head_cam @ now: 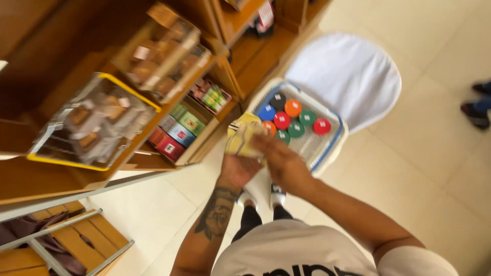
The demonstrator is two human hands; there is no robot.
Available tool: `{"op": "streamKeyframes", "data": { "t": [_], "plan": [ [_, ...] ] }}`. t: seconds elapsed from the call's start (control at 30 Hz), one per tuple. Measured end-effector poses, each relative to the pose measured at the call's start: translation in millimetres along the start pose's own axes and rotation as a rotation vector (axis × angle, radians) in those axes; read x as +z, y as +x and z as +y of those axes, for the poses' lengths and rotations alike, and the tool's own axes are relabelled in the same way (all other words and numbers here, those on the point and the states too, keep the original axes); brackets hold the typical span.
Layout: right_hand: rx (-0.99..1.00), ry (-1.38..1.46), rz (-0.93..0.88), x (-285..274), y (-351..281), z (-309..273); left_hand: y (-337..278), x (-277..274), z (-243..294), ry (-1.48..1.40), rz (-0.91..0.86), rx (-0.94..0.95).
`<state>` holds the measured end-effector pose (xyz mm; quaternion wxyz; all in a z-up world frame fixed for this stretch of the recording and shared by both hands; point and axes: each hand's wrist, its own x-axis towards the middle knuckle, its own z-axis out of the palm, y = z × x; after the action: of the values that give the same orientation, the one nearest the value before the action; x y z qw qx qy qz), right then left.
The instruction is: Cleaning jars of peanut butter with a cloth and arranging them on store display shelves.
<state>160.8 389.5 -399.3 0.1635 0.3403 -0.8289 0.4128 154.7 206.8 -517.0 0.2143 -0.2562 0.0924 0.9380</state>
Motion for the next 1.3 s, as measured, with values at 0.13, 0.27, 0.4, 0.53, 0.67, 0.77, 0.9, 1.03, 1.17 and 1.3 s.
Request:
{"op": "streamKeyframes", "data": {
  "t": [0.13,0.27,0.4,0.53,0.67,0.77,0.9,1.03,1.17,1.3],
  "plan": [
    [0.167,0.083,0.126,-16,-30,14,36,-6,-35,0.079,0.167,-0.086],
    [0.184,0.089,0.027,36,-93,50,76,-55,-68,0.089,0.164,-0.156],
    [0.419,0.211,-0.147,40,-127,93,112,-110,-94,0.213,0.285,-0.203],
    [0.685,0.203,-0.184,58,-165,152,146,-164,-121,0.297,0.381,-0.246],
    [1.034,0.075,-0.282,99,-230,244,152,-191,-134,0.383,0.509,-0.258],
    [1.172,-0.080,-0.420,117,-230,284,164,-197,-135,0.401,0.565,-0.253],
    [1.196,-0.234,-0.625,144,-213,314,167,-191,-134,0.424,0.554,-0.250],
    [1.141,-0.326,-0.807,165,-199,334,167,-190,-136,0.451,0.575,-0.260],
    [1.149,-0.419,-0.999,167,-176,331,168,-199,-137,0.456,0.581,-0.244],
    [1.058,-0.473,-1.051,172,-182,335,168,-201,-136,0.464,0.587,-0.223]
  ]
}}
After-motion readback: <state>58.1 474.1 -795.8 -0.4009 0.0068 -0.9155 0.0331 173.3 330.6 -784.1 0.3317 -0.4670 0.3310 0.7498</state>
